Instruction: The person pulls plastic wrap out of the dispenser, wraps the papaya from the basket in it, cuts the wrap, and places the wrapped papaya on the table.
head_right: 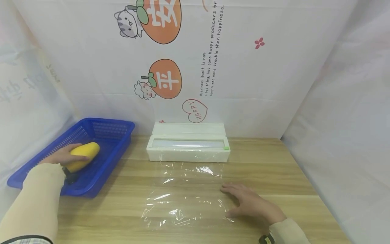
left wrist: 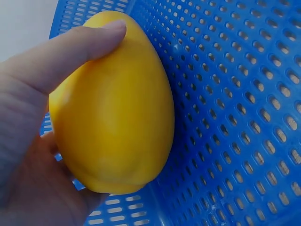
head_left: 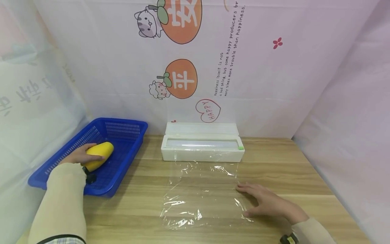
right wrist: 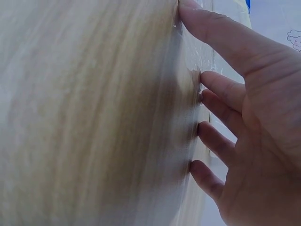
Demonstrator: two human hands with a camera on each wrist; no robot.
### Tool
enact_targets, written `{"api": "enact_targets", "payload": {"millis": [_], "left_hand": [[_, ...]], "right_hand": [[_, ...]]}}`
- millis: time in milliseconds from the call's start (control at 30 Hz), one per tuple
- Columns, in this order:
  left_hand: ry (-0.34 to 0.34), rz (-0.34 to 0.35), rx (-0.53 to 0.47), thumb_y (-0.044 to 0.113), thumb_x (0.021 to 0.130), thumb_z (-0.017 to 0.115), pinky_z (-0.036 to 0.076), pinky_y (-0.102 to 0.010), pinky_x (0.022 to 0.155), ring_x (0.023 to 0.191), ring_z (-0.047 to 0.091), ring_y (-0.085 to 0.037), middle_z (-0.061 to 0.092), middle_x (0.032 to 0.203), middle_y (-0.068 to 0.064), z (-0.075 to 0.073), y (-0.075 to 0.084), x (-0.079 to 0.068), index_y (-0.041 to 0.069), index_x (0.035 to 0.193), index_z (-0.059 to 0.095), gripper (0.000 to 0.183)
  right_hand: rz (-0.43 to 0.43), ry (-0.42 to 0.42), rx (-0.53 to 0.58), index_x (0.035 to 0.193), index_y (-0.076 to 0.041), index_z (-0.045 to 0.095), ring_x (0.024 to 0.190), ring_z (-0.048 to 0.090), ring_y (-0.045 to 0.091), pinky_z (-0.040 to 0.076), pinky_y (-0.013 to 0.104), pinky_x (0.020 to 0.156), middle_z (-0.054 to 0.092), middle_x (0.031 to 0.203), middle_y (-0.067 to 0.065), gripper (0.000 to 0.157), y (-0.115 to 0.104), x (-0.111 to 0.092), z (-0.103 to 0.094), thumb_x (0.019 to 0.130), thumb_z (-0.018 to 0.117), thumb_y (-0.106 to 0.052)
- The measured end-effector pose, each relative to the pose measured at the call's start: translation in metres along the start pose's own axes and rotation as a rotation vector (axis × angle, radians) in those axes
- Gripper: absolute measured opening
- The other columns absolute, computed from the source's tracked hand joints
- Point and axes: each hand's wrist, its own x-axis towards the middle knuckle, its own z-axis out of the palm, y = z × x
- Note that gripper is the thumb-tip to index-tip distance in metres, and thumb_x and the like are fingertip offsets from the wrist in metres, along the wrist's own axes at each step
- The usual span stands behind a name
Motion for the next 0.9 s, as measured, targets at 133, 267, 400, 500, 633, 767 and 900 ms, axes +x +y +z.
{"api": "enact_targets", "payload": {"millis": [133, 267, 400, 500, 633, 767, 900], "left_hand": [[0.016, 0.014, 0.022, 0.049, 0.088, 0.072, 0.039, -0.069, 0.096, 0.12, 0.038, -0.055, 0.025, 0.142, -0.045, 0.001, -0.001, 0.001, -0.017, 0.149, 0.018, 0.105], [0.03, 0.021, 0.014, 0.05, 0.089, 0.072, 0.041, -0.066, 0.094, 0.118, 0.04, -0.054, 0.025, 0.143, -0.044, 0.0, -0.001, 0.003, -0.015, 0.15, 0.017, 0.105], [0.055, 0.008, -0.016, 0.054, 0.089, 0.069, 0.044, -0.062, 0.09, 0.115, 0.042, -0.051, 0.025, 0.144, -0.042, -0.003, 0.001, 0.005, -0.011, 0.153, 0.015, 0.106], [0.066, 0.013, -0.014, 0.056, 0.09, 0.068, 0.044, -0.064, 0.091, 0.117, 0.041, -0.051, 0.022, 0.147, -0.042, -0.007, 0.005, 0.007, -0.008, 0.155, 0.014, 0.106], [0.069, 0.034, 0.002, 0.057, 0.09, 0.068, 0.043, -0.066, 0.093, 0.121, 0.039, -0.052, 0.017, 0.151, -0.041, -0.013, 0.014, 0.007, -0.003, 0.157, 0.012, 0.107], [0.075, 0.063, -0.004, 0.055, 0.091, 0.068, 0.044, -0.066, 0.091, 0.122, 0.039, -0.052, 0.017, 0.152, -0.041, -0.02, 0.028, 0.004, 0.0, 0.159, 0.009, 0.106], [0.095, 0.107, -0.006, 0.053, 0.092, 0.067, 0.048, -0.058, 0.086, 0.118, 0.043, -0.049, 0.025, 0.149, -0.038, -0.025, 0.04, 0.0, 0.002, 0.159, 0.011, 0.102]], "right_hand": [[-0.003, 0.001, -0.003, 0.144, -0.014, 0.053, 0.137, 0.039, 0.043, 0.027, 0.072, 0.105, 0.048, 0.15, 0.011, 0.085, 0.0, 0.001, 0.0, 0.079, 0.075, -0.063], [0.007, -0.004, -0.008, 0.145, -0.014, 0.053, 0.137, 0.039, 0.043, 0.027, 0.072, 0.105, 0.047, 0.151, 0.011, 0.086, 0.0, 0.001, 0.0, 0.078, 0.074, -0.065], [-0.003, -0.009, -0.007, 0.145, -0.014, 0.053, 0.137, 0.039, 0.045, 0.028, 0.073, 0.104, 0.047, 0.151, 0.012, 0.086, 0.0, 0.001, -0.002, 0.078, 0.075, -0.064], [-0.004, -0.01, -0.003, 0.145, -0.014, 0.052, 0.137, 0.039, 0.045, 0.028, 0.073, 0.103, 0.046, 0.151, 0.013, 0.086, 0.0, 0.001, -0.002, 0.079, 0.075, -0.063], [0.001, -0.009, -0.007, 0.145, -0.013, 0.052, 0.136, 0.039, 0.045, 0.028, 0.073, 0.103, 0.047, 0.15, 0.013, 0.086, -0.002, 0.0, -0.003, 0.078, 0.075, -0.063], [0.003, -0.011, -0.011, 0.145, -0.013, 0.053, 0.136, 0.039, 0.045, 0.028, 0.073, 0.104, 0.047, 0.15, 0.014, 0.086, -0.004, 0.001, -0.004, 0.078, 0.075, -0.063], [-0.001, -0.014, -0.01, 0.145, -0.012, 0.053, 0.136, 0.039, 0.045, 0.028, 0.073, 0.104, 0.047, 0.15, 0.014, 0.086, -0.004, 0.002, -0.004, 0.078, 0.075, -0.063]]}}
